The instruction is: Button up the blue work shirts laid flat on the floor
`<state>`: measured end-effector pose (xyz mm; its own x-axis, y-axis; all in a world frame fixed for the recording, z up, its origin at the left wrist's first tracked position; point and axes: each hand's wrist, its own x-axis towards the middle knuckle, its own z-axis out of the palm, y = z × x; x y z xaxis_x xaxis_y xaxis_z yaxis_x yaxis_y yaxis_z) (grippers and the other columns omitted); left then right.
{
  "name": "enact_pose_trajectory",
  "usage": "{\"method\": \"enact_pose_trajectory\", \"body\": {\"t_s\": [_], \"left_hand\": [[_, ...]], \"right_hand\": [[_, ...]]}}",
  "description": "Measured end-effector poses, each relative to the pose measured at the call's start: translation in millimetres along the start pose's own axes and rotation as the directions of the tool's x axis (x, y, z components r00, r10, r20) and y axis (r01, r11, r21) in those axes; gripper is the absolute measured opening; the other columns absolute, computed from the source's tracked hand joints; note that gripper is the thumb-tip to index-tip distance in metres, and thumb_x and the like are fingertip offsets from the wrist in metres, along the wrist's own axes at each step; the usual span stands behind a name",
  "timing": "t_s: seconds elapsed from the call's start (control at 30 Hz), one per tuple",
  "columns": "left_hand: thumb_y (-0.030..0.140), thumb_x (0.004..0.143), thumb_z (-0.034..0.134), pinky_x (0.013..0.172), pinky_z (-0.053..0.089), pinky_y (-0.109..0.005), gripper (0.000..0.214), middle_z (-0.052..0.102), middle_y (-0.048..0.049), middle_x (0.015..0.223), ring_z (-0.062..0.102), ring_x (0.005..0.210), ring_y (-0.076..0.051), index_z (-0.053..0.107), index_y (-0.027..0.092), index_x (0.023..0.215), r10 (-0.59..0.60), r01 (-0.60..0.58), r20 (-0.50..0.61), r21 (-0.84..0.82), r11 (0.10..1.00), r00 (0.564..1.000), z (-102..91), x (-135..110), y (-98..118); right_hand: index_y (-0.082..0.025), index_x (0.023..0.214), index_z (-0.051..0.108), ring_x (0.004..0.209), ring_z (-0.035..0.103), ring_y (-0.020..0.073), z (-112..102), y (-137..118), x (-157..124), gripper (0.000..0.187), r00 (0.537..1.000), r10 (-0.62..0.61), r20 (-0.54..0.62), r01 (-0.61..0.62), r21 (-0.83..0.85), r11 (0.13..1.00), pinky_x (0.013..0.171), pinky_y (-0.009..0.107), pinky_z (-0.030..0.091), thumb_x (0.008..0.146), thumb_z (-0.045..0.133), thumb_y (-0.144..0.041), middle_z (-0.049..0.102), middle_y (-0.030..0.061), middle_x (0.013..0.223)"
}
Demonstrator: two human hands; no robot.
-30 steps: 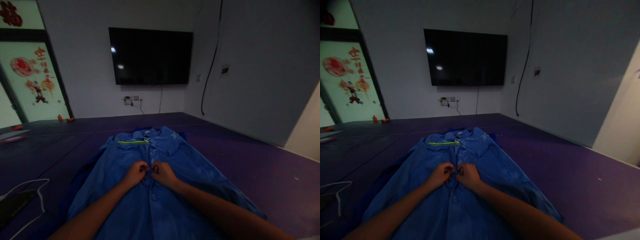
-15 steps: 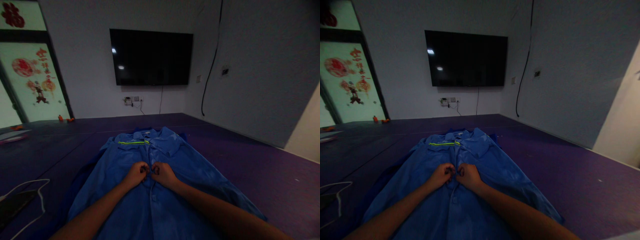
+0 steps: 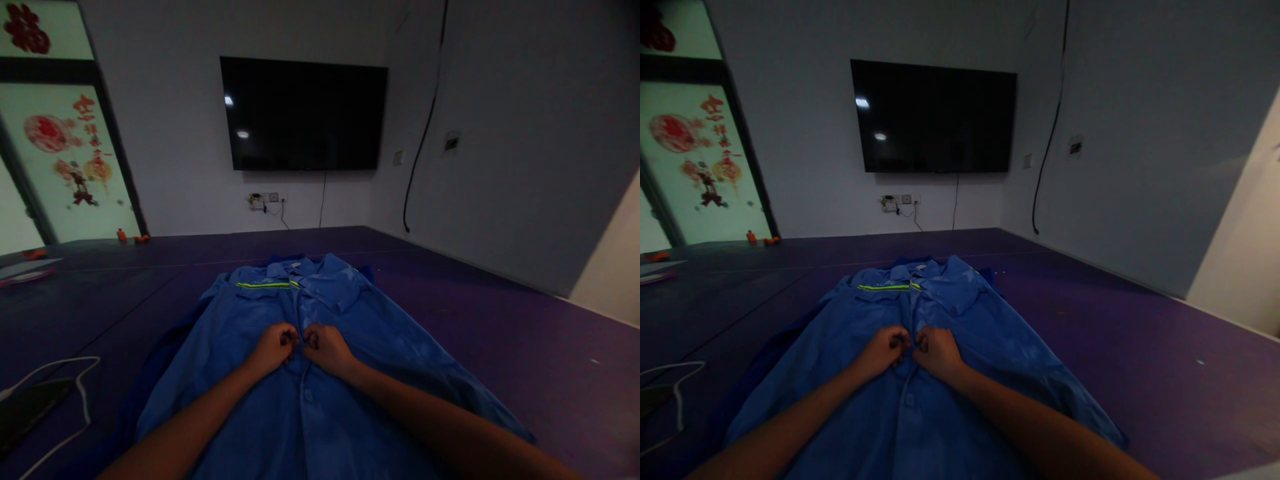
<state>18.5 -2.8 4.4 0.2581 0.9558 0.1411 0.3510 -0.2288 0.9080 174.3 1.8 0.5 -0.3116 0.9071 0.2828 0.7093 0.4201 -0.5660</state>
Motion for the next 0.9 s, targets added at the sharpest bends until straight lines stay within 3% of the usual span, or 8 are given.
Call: {"method": "enact_pose_trajectory", "body": {"t_s": [0.9], "left_hand": [[0.022,0.07,0.05,0.041,0.035,-0.019,0.008,0.05,0.0043,0.046,0.047,0.039,-0.01,0.054,0.015,0.071,0.005,-0.005,-0.013,0.014,1.0,1.0,0.9,2.8,-4.5]], "right_hand": [[-0.017,0.078,0.06,0.052,0.051,0.0087,1.3,-0.2,0.6,0.018,1.0,0.01,-0.012,-0.01,0.025,1.0,0.049,0.018,0.03,0.06,0.057,-0.018,0.058,-0.0034,0.058]]}}
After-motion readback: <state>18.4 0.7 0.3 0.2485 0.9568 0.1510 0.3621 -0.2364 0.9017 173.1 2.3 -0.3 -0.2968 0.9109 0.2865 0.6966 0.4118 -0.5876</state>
